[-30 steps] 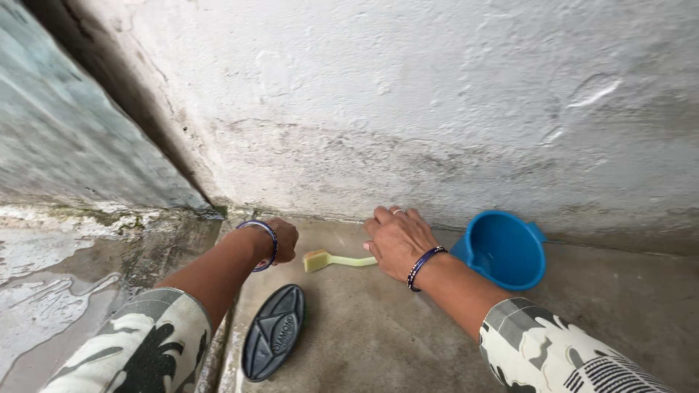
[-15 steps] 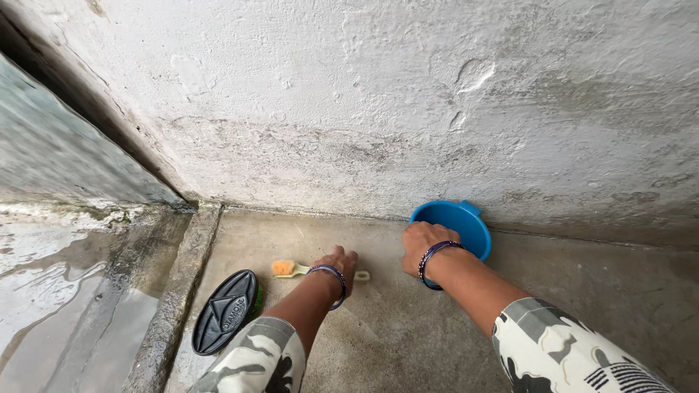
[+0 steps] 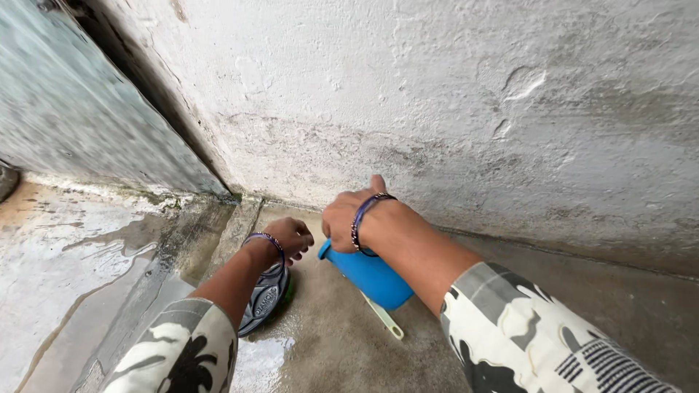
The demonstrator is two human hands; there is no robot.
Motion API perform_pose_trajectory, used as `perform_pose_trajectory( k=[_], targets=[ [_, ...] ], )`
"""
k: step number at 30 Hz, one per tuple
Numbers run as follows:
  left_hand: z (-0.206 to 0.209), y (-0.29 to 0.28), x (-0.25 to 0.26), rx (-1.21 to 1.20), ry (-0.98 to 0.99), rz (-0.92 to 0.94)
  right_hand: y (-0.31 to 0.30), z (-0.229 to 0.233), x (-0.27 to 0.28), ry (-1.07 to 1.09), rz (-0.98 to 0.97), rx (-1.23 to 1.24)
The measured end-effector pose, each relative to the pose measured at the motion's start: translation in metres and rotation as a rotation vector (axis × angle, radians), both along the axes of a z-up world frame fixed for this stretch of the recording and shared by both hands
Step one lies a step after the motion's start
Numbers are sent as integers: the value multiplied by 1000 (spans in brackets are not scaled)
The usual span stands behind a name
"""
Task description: The person scrubs the floor and the base of a wall using a handheld scrubber and a small brush. They pour water from a blue mug to rinse the surface and handle a black bucket and various cleaning lids during the process.
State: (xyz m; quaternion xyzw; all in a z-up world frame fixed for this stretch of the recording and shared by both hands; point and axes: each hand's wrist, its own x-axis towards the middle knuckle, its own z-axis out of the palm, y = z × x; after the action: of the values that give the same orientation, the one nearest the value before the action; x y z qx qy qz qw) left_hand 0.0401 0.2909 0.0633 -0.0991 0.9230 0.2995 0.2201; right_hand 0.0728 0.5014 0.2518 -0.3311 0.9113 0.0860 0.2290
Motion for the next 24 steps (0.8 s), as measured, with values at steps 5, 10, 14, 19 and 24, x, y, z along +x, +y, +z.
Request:
perform_pose_trajectory(
  k=[5,10,14,19,24],
  targets=[
    [-38,-68,-19,-197,271,-390,-90,-6,-12,152,192,-137],
    [-18,-135,-13,-103,13,-2,-191,-4,-25,253,351,-124],
    [-18,-191,-6,-208,-40,7,-258,-10,-18,256,444,-131],
    [-27,-215,-7,-233,-61,-27,-286,-18,7,167,485,-111],
    [-29,-205,0,-232,-77,-91,-277,-12,20,141,413,-53]
  ],
)
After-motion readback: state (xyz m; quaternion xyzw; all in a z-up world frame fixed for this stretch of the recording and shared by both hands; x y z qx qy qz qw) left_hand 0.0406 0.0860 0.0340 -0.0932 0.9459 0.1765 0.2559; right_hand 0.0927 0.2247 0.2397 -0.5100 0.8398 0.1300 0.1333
